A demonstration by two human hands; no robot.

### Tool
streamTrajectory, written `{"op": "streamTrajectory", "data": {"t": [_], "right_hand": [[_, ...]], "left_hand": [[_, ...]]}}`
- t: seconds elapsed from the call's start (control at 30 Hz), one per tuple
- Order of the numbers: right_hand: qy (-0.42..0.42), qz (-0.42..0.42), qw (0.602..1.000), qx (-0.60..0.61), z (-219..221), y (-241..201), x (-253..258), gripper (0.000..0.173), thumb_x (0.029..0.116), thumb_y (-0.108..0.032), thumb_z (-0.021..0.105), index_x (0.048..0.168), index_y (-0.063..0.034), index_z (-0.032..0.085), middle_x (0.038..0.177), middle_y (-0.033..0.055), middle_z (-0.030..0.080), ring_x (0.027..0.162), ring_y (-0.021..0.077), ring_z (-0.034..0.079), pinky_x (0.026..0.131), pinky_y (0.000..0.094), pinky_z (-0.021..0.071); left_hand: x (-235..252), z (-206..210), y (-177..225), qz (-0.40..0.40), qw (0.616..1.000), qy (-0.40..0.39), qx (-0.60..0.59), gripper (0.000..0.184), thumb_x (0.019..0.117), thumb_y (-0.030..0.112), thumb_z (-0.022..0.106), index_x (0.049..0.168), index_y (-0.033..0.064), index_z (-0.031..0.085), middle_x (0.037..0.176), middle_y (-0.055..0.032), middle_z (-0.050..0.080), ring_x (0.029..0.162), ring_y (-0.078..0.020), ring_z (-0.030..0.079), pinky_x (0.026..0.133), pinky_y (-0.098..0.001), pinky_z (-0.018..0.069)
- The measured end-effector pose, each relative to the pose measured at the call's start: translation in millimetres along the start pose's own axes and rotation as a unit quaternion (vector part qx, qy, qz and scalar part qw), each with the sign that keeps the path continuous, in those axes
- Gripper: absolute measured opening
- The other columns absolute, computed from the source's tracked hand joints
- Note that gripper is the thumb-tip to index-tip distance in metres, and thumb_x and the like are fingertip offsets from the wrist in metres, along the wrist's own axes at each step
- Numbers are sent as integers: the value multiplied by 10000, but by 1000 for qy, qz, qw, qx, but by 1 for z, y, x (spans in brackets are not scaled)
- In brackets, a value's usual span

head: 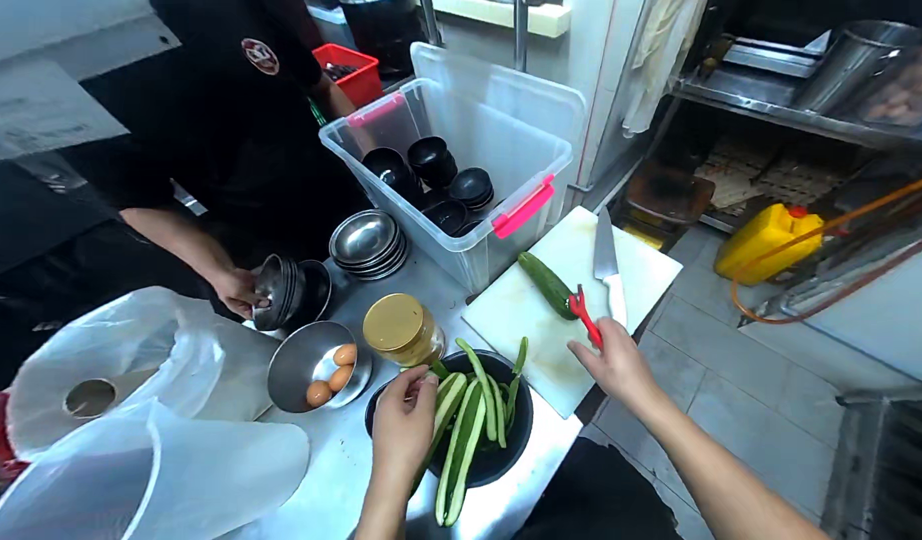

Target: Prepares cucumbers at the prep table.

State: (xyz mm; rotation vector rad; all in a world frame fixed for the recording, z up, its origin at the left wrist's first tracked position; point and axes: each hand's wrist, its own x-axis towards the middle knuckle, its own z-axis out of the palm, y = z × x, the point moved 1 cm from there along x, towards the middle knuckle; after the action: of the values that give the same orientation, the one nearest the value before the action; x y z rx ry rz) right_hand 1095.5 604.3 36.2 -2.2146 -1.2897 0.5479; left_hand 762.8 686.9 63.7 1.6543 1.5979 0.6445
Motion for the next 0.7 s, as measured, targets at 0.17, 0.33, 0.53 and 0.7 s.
{"op": "streamTrajectory", "data": {"t": [0.17, 0.33, 0.53, 0.7], "right_hand": [[-24, -36, 993, -108, 26, -6, 98, 511, 852, -365, 827, 1164, -16, 622, 1169, 199, 651, 1111, 407, 637, 850, 588, 567], [-144, 50, 983, 99, 21, 20, 120, 468, 860, -372, 762, 1174, -72, 588, 938, 122, 673, 841, 276, 677, 721, 500, 571], [-345, 50, 836, 424, -20, 14, 39, 412, 861, -268, 788, 1111, -63, 532, 887, 64, 650, 659, 171, 645, 526, 332, 563], [-451, -102, 797, 388, -28, -9, 25, 329, 1044, -227, 597, 1294, -28, 520, 1297, 93, 665, 919, 219, 745, 734, 427, 671]], "left_hand": [[2, 37, 44, 11, 997, -58, -49, 310, 1005, 323, 586, 1212, 129, 711, 1081, -4, 732, 951, -109, 702, 856, -337, 598], [14, 116, 80, -59, 980, -109, -158, 305, 1032, 264, 571, 1245, 78, 685, 1051, -61, 732, 915, -175, 723, 825, -374, 624], [2, 186, 99, -131, 857, -60, -496, 599, 1074, 450, 407, 1413, -39, 475, 1246, -203, 658, 1122, -287, 670, 975, -469, 567], [-33, 162, 92, -113, 745, 7, -658, 773, 950, 663, 550, 1274, -39, 547, 1062, -241, 694, 950, -324, 717, 840, -479, 617]]}}
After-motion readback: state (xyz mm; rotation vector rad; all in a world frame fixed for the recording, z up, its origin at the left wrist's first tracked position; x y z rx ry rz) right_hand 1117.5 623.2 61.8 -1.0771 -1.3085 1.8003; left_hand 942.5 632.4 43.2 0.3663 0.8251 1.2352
